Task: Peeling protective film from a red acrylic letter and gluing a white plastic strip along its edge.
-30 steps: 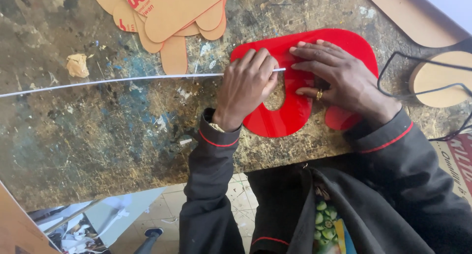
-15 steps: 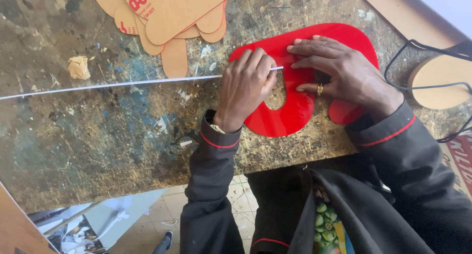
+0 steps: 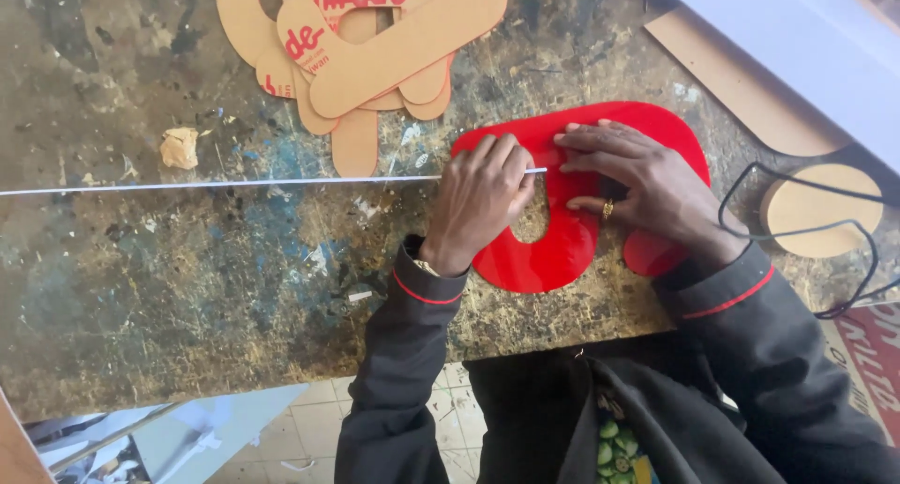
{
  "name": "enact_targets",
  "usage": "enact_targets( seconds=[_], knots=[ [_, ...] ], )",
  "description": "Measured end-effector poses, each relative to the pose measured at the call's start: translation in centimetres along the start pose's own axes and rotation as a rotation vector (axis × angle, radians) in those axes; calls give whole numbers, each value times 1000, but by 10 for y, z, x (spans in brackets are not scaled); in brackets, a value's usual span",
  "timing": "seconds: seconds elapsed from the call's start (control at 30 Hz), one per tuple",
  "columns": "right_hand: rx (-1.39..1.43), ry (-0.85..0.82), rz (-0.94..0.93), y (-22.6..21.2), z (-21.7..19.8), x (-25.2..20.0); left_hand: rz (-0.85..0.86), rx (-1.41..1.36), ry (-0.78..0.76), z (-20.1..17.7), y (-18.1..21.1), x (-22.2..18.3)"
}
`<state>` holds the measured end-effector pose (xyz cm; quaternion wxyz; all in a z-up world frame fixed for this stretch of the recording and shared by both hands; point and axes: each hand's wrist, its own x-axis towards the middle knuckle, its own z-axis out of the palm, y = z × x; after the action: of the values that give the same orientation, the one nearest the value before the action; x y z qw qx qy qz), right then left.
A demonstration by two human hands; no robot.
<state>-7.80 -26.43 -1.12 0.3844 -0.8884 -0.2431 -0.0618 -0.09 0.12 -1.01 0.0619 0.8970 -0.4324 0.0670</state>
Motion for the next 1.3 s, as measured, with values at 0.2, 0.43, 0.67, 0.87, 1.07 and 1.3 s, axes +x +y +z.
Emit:
enact_targets(
  seconds=[0.2,0.43,0.67,0.87,1.07,1.3],
  knots=[
    [58,22,34,-11,-4,5,-7,-15,11,-2,3,0],
    [49,135,136,-21,6,14,11,-140,53,24,-5,-4],
    [-26,207,77,-9,29,27,27,-96,77,15,-5,1],
    [6,211,42,6,44,26,7,-119,75,13,-2,-2],
    [71,228,32,-6,40,28,-5,-188,27,13,-6,-9],
    [115,222,63,1,43,26,-37,-292,-28,-15,-24,-16]
  ],
)
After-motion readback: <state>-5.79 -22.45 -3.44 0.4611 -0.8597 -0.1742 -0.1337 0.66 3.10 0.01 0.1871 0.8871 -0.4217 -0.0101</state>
